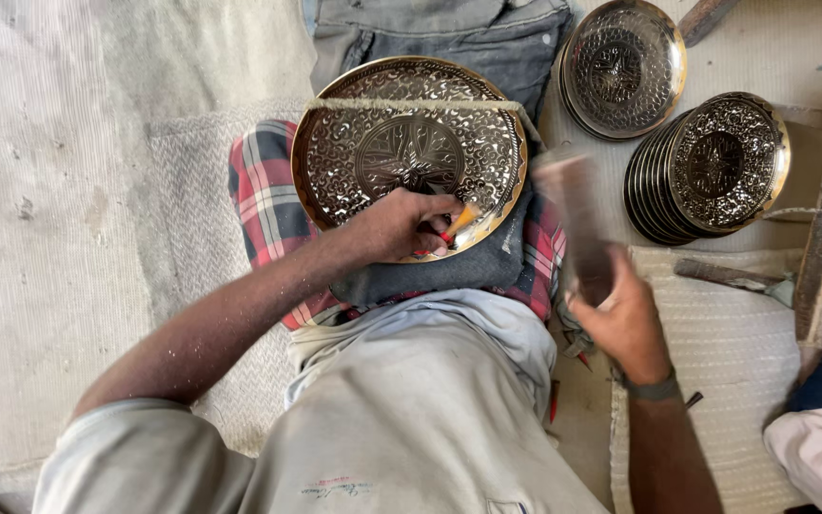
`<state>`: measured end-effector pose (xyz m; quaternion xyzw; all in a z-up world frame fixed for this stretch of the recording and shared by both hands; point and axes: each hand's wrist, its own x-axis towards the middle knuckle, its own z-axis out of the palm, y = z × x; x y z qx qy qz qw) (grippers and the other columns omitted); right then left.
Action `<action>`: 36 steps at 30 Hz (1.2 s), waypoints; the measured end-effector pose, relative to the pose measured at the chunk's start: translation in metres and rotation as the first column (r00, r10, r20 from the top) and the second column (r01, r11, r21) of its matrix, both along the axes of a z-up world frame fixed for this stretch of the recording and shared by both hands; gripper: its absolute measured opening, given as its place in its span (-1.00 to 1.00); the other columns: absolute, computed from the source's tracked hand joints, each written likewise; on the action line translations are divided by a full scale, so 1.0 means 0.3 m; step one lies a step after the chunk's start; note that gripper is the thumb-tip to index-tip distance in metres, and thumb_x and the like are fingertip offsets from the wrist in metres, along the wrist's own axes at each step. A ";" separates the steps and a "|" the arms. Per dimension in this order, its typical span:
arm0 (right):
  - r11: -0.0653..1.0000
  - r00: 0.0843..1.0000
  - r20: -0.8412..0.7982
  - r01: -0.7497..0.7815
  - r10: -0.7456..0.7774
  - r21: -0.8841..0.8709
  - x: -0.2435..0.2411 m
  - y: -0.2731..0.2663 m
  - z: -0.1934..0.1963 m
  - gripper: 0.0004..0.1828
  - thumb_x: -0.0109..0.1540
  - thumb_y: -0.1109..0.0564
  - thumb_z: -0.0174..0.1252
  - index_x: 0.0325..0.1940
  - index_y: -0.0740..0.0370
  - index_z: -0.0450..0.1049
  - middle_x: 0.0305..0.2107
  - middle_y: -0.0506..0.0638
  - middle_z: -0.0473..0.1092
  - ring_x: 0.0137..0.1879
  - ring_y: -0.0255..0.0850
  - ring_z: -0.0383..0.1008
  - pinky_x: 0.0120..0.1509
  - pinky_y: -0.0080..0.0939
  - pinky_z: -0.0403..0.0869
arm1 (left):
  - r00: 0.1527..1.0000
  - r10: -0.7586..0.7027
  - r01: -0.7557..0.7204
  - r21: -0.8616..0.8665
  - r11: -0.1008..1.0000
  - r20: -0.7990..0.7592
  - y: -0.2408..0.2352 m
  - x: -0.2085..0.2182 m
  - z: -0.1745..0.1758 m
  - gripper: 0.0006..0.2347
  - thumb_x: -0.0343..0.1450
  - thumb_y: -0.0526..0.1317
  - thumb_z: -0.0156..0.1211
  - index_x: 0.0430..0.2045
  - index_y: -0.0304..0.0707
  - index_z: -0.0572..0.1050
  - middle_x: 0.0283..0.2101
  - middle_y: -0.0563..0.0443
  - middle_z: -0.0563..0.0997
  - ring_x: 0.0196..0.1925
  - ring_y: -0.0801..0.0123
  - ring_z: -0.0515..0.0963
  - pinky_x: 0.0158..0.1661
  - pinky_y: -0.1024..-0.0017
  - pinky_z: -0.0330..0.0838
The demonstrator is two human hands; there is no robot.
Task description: The person sits on the floor and uses a hammer and chisel to engrave a decorative pattern into a brass plate. They repeatedly strike the chisel to create a textured design, occasionally wiping the plate with a cloth to remove debris.
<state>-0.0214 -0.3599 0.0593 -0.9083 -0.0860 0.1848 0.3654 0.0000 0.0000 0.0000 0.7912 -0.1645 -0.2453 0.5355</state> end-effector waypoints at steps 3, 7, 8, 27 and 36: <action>0.956 0.984 0.169 -0.007 0.059 -0.294 -0.104 -0.004 -0.059 -0.25 0.02 0.26 0.42 0.29 0.22 0.39 -0.08 0.17 0.55 0.03 0.06 0.58 0.06 -0.03 0.52 | 0.979 -0.146 0.155 -0.051 0.987 0.146 -0.006 0.027 -0.008 -0.50 0.28 -0.32 0.45 0.14 -0.17 0.45 -0.21 -0.09 0.72 -0.17 0.28 0.73 -0.16 0.34 0.62; 0.967 0.929 0.268 0.236 -0.254 0.096 -0.259 0.008 -0.180 -0.42 0.13 0.23 0.41 0.19 0.33 0.37 -0.13 0.21 0.51 -0.02 0.03 0.56 0.14 -0.12 0.53 | 0.902 -0.386 0.406 -0.079 0.910 0.191 -0.023 0.044 0.003 -0.57 0.33 -0.36 0.35 0.12 -0.10 0.50 -0.15 -0.04 0.73 -0.13 0.27 0.74 -0.17 0.28 0.59; 0.983 0.913 0.374 0.182 -0.165 -0.009 -0.280 -0.011 -0.195 -0.35 0.08 0.24 0.41 0.21 0.35 0.36 -0.09 0.26 0.49 0.01 0.04 0.56 0.14 -0.11 0.53 | 0.883 -0.436 0.451 -0.056 0.891 0.177 -0.026 0.044 0.013 -0.58 0.32 -0.36 0.36 0.10 -0.09 0.51 -0.16 -0.03 0.73 -0.12 0.24 0.73 -0.16 0.25 0.58; 0.939 0.888 0.453 0.091 0.074 -0.332 -0.335 -0.026 -0.241 -0.39 0.03 0.29 0.37 0.17 0.25 0.41 -0.14 0.21 0.55 -0.04 0.03 0.59 0.06 -0.04 0.55 | 0.856 -0.513 0.514 -0.007 0.858 0.057 -0.018 0.072 0.048 -0.60 0.28 -0.33 0.36 0.03 -0.06 0.54 -0.16 0.02 0.74 -0.14 0.35 0.74 -0.14 0.26 0.59; 0.943 0.921 0.214 0.303 -0.327 0.135 -0.320 0.008 -0.211 -0.54 0.18 0.21 0.33 0.12 0.20 0.37 -0.20 0.10 0.55 -0.07 -0.03 0.60 0.12 -0.06 0.54 | 0.888 -0.456 0.454 0.052 0.890 0.057 -0.016 0.074 0.021 -0.55 0.28 -0.33 0.38 0.09 -0.03 0.52 -0.22 0.03 0.75 -0.18 0.37 0.74 -0.16 0.27 0.60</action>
